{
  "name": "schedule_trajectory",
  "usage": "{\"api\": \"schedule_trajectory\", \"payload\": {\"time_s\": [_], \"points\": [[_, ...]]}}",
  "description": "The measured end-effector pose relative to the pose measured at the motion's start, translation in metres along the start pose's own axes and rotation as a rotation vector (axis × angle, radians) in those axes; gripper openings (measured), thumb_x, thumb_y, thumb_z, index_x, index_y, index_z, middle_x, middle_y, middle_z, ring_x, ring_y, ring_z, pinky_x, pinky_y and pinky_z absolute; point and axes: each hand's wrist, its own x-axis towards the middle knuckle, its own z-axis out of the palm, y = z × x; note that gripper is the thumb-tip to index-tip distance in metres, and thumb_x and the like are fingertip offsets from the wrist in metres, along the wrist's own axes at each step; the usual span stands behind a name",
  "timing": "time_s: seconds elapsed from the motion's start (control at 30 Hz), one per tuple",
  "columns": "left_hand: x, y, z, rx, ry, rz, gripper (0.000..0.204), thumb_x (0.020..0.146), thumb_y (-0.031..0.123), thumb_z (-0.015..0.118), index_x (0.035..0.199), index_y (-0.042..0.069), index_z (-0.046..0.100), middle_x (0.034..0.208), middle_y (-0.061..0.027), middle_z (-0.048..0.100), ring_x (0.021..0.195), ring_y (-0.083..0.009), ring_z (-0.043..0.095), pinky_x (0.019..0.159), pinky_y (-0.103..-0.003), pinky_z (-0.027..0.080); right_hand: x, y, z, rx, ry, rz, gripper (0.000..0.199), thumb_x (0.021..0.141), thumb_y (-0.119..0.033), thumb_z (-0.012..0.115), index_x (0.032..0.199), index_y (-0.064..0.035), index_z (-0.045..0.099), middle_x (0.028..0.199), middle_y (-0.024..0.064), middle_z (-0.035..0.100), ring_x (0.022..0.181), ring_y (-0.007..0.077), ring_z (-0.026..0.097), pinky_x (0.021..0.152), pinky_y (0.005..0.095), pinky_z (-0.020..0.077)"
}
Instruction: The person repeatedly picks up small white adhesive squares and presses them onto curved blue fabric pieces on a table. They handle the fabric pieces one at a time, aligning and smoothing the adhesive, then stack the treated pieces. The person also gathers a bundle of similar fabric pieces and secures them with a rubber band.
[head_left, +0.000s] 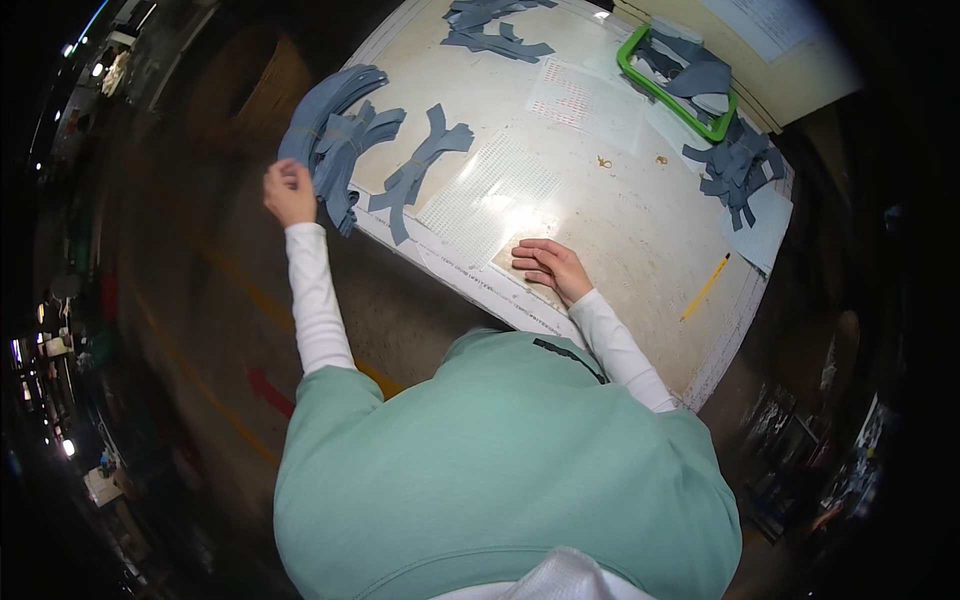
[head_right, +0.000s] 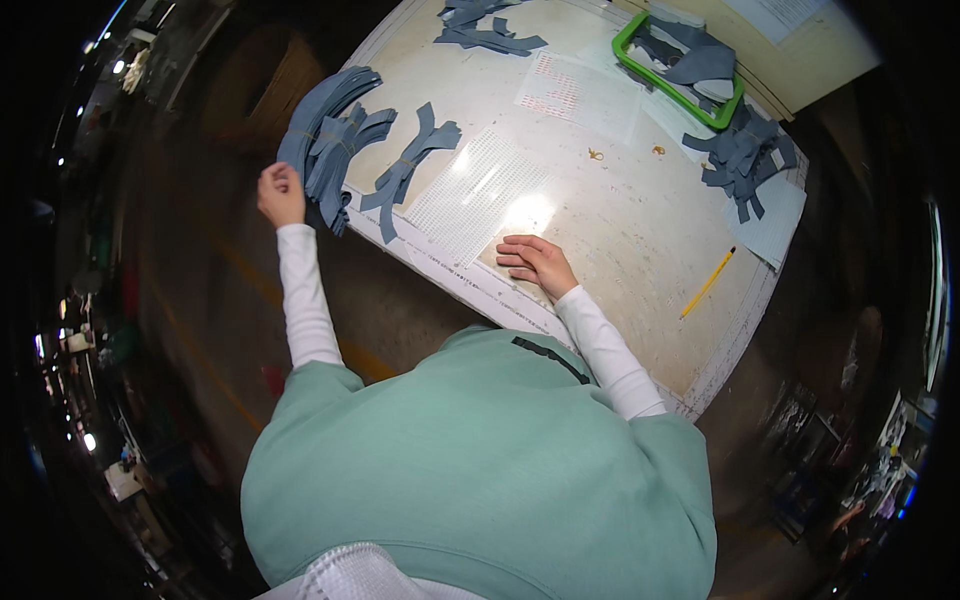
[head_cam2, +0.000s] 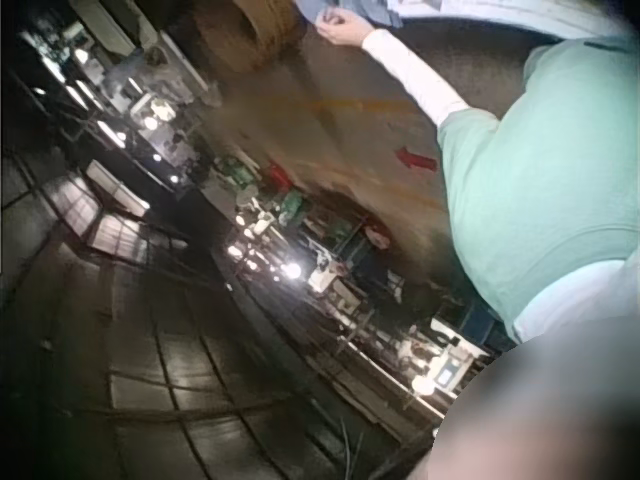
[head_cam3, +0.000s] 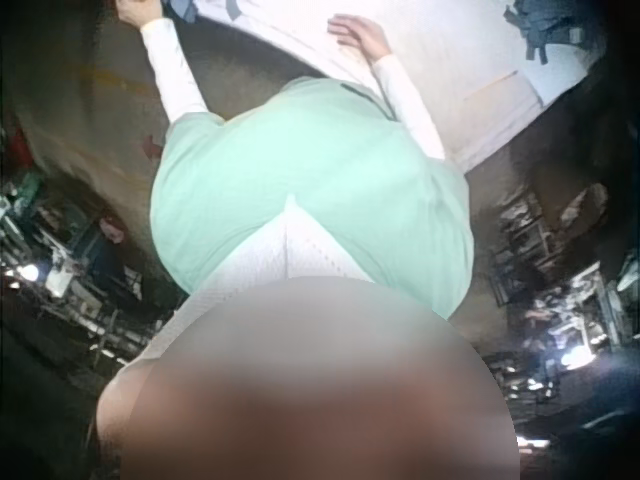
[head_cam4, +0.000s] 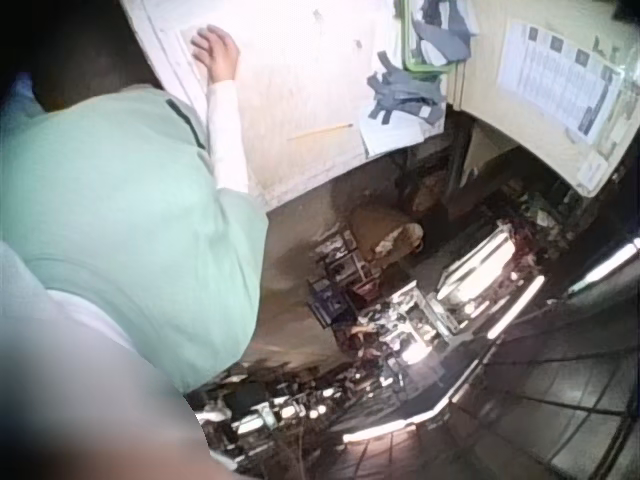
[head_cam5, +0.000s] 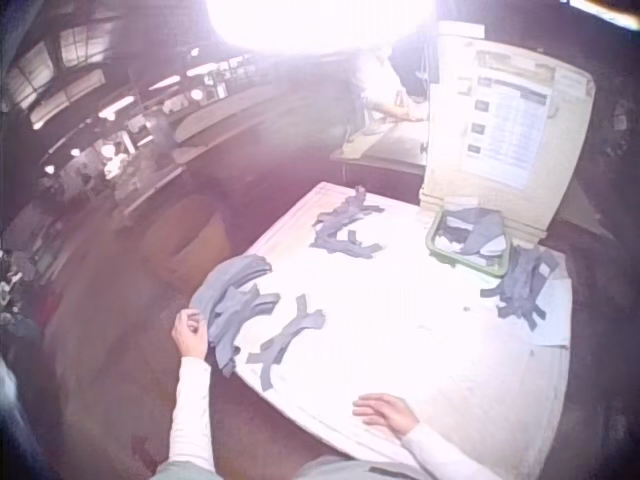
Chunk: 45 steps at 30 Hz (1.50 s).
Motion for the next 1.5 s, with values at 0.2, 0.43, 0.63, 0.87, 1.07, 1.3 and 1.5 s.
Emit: {"api": "schedule_trajectory", "payload": {"time_s": [0.2,0.43,0.63,0.87,1.07,1.3,1.5], "points": [[-0.112,0.1,0.044,-0.039,-0.679,0.106,0.018,0.071,0.02,0.072,0.082,0.007,0.066,0.081,-0.0075,0.064,0.073,-0.0219,0.059,0.073,-0.034,0.045,0.008,-0.012,-0.009,-0.435,0.141,-0.319,0.038,0.085,-0.01,0.057,0.123,-0.0054,0.051,0.108,0.0096,0.062,0.095,0.0169,0.062,0.078,0.0243,0.0505],[-0.117,0.133,0.058,-0.363,-0.827,0.081,0.018,0.077,0.02,0.069,0.086,0.005,0.065,0.086,-0.0053,0.066,0.078,-0.0224,0.062,0.073,-0.031,0.046,0.043,-0.071,-0.049,-0.882,0.408,-0.643,0.054,0.076,-0.004,0.068,0.126,-0.0048,0.048,0.124,0.0084,0.052,0.111,0.0124,0.05,0.082,0.0236,0.0463],[-0.084,0.092,0.105,-0.11,-0.414,0.041,0.029,0.081,0.022,0.063,0.104,0.005,0.062,0.099,-0.0143,0.064,0.09,-0.0297,0.061,0.081,-0.038,0.047,0.073,-0.11,-0.088,-0.393,0.314,-0.415,0.037,0.078,-0.005,0.067,0.112,0.0032,0.057,0.097,0.01,0.066,0.087,0.017,0.063,0.079,0.025,0.0489],[-0.077,0.082,0.121,0.157,-0.802,-0.201,0.045,0.069,0.032,0.069,0.104,0.005,0.063,0.101,-0.0149,0.066,0.092,-0.0263,0.063,0.084,-0.034,0.048,0.058,-0.139,-0.099,-0.362,0.725,-0.604,0.056,0.08,-0.009,0.066,0.131,-0.0058,0.043,0.121,0.0176,0.053,0.1,0.0214,0.059,0.082,0.0286,0.0488],[-0.111,0.175,0.09,-0.991,-1.23,-0.738,0.034,0.083,0.01,0.052,0.115,-0.002,0.051,0.108,-0.0163,0.063,0.097,-0.0204,0.061,0.082,-0.029,0.049,-0.015,-0.091,-0.037,-0.702,0.373,-0.812,0.013,0.08,-0.011,0.065,0.093,-0.011,0.069,0.087,0.0007,0.067,0.085,0.011,0.062,0.071,0.0231,0.0498],[-0.149,0.266,0.063,-1.255,-1.234,-0.888,0.029,0.091,0.015,0.049,0.112,-0.004,0.055,0.1,-0.009,0.062,0.091,-0.0153,0.06,0.078,-0.028,0.048,-0.052,-0.074,0.01,-0.951,0.31,-0.966,0.027,0.076,-0.014,0.069,0.102,-0.0121,0.063,0.095,0.0039,0.055,0.079,0.0168,0.061,0.069,0.0295,0.0501],[-0.166,0.28,0.075,-1.022,-1.247,-0.779,0.024,0.093,0.023,0.051,0.096,0.0,0.061,0.092,-0.0069,0.065,0.08,-0.0152,0.062,0.073,-0.027,0.049,-0.058,-0.066,-0.003,-1.238,0.439,-0.924,0.019,0.077,-0.02,0.068,0.088,-0.0088,0.057,0.09,0.0052,0.051,0.083,0.0228,0.057,0.07,0.0346,0.0499]]}}
